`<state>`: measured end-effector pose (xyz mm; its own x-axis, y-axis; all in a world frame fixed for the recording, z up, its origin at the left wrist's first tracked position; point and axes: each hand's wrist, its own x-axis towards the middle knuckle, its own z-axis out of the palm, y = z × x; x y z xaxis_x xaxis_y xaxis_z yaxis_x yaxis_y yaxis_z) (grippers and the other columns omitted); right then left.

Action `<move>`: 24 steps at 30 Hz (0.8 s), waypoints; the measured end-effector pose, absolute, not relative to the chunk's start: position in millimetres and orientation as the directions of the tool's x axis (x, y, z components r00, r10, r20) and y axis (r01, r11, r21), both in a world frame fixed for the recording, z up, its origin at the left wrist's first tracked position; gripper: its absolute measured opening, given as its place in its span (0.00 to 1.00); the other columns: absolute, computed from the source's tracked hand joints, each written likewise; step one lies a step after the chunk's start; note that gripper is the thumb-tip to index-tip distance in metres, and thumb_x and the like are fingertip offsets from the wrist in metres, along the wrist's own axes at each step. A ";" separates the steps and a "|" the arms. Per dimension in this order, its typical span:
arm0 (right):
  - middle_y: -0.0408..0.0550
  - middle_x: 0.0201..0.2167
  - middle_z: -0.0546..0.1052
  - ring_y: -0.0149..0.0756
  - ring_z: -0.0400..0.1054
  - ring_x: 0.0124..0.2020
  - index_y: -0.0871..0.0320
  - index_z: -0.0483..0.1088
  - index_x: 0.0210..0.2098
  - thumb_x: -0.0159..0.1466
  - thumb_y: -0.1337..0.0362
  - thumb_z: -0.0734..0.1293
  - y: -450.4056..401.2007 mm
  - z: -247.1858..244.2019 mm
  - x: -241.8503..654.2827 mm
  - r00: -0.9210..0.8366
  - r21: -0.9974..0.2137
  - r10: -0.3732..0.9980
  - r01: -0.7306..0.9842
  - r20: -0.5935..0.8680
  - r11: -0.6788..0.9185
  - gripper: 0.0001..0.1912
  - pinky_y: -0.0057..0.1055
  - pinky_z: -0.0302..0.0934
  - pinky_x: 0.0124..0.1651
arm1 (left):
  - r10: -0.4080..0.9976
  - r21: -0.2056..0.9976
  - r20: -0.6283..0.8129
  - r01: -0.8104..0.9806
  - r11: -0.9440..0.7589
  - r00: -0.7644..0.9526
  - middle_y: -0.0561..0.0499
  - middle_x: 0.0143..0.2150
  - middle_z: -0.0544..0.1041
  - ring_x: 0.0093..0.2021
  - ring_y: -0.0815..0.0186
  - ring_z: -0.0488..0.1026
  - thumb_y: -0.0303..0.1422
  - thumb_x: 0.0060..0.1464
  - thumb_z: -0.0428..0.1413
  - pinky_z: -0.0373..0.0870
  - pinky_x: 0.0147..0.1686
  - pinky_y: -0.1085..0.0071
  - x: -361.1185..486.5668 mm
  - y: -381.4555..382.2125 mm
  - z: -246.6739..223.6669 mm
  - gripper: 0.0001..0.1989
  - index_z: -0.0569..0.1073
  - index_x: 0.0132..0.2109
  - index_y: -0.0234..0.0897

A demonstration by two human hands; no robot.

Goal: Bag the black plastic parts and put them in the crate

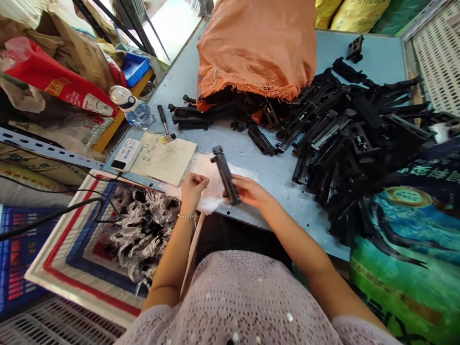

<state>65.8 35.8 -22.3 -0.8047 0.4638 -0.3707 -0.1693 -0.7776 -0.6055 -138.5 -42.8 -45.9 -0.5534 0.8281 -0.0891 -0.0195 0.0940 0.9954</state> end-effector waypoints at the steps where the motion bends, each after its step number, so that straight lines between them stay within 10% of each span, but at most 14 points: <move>1: 0.48 0.35 0.82 0.40 0.79 0.36 0.59 0.74 0.48 0.59 0.60 0.75 42.1 -26.3 45.4 -0.825 -0.600 0.435 -0.151 -0.362 -0.786 0.18 0.38 0.77 0.41 | 0.835 0.996 -0.052 0.036 0.086 -0.548 0.54 0.30 0.74 0.31 0.69 0.72 0.32 0.45 0.64 0.70 0.35 0.70 -140.0 -42.8 -43.8 0.15 0.63 0.30 0.38; 4: 0.51 0.30 0.81 0.37 0.78 0.30 0.63 0.74 0.39 0.63 0.64 0.72 52.4 -39.9 14.2 -0.785 -0.629 0.452 -0.103 -0.425 -0.771 0.09 0.30 0.75 0.34 | 0.861 0.908 0.076 0.392 0.149 -0.502 0.48 0.36 0.77 0.40 0.62 0.75 0.26 0.51 0.55 0.73 0.46 0.62 -154.8 -49.1 -36.5 0.02 0.71 0.33 0.38; 7: 0.51 0.29 0.81 0.36 0.77 0.28 0.63 0.73 0.41 0.63 0.64 0.73 51.2 -48.0 23.3 -0.727 -0.646 0.482 -0.069 -0.489 -0.760 0.10 0.31 0.75 0.31 | 0.916 0.690 0.090 0.688 0.225 -0.390 0.41 0.46 0.79 0.51 0.54 0.75 0.20 0.50 0.48 0.70 0.57 0.54 -172.1 -56.3 -32.1 0.17 0.79 0.41 0.35; 13: 0.49 0.40 0.81 0.38 0.78 0.38 0.57 0.71 0.55 0.61 0.59 0.74 34.8 -33.6 56.6 -0.766 -0.707 0.507 -0.100 -0.394 -0.700 0.24 0.37 0.76 0.41 | 0.925 0.712 0.109 0.678 0.182 -0.363 0.38 0.63 0.71 0.52 0.58 0.76 0.21 0.53 0.49 0.74 0.56 0.58 -173.9 -54.2 -33.8 0.28 0.73 0.61 0.33; 19: 0.43 0.33 0.75 0.31 0.71 0.29 0.58 0.64 0.62 0.59 0.64 0.75 30.0 -37.7 41.0 -0.712 -0.813 0.472 0.241 -0.519 -0.530 0.34 0.23 0.66 0.23 | 0.894 0.622 0.238 0.766 0.160 -0.380 0.37 0.66 0.67 0.60 0.55 0.72 0.22 0.57 0.48 0.72 0.60 0.56 -171.8 -69.3 -33.9 0.31 0.66 0.67 0.35; 24: 0.41 0.33 0.76 0.32 0.71 0.25 0.53 0.49 0.70 0.60 0.62 0.75 31.5 -42.1 23.0 -0.779 -0.750 0.363 0.199 -0.512 -0.631 0.45 0.26 0.67 0.23 | 0.926 0.458 0.256 0.879 0.135 -0.276 0.32 0.70 0.61 0.65 0.49 0.69 0.21 0.60 0.45 0.72 0.61 0.54 -157.3 -86.6 -33.3 0.32 0.59 0.71 0.33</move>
<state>23.0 31.5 -42.1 -0.7786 0.3630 -0.5118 0.1992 -0.6305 -0.7502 -157.3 -86.6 -33.3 -0.2762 0.9264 0.2561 0.8785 0.1353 0.4581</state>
